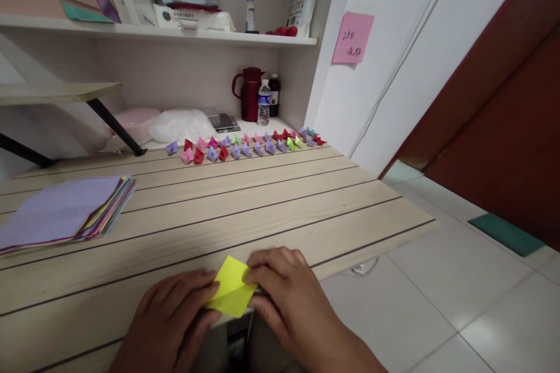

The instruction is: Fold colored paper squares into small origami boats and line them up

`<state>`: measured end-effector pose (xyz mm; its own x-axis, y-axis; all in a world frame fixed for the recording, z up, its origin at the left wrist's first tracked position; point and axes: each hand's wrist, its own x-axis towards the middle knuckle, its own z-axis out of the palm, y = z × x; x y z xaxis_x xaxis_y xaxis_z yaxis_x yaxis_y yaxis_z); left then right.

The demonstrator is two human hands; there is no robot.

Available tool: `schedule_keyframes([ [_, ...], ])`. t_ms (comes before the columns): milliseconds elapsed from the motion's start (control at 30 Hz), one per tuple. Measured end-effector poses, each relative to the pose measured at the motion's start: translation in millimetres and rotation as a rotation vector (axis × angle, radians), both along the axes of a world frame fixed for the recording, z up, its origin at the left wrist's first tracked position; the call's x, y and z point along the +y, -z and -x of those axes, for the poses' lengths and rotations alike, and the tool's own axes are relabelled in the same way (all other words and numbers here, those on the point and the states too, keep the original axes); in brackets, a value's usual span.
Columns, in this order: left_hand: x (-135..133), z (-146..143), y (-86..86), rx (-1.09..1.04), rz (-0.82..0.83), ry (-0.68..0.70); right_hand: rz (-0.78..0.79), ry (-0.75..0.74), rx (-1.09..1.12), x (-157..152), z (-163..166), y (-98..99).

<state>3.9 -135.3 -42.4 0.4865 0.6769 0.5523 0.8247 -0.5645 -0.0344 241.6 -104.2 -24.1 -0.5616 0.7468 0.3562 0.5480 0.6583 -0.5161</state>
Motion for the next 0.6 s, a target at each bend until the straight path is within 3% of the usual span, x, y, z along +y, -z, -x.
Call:
schedule_keyframes([
  [167,-2.3,-2.6,1.4,-0.045,0.086,-0.108,-0.046,0.129,0.007,1.1,8.9,5.4],
  [333,-0.3,-5.2,10.7,-0.076,0.066,-0.265,-0.063,0.216,-0.032,2.7,14.9,6.7],
  [600,3.6,-8.1,14.9,-0.041,0.027,-0.295,-0.071,0.269,-0.078,9.0,27.4,6.0],
])
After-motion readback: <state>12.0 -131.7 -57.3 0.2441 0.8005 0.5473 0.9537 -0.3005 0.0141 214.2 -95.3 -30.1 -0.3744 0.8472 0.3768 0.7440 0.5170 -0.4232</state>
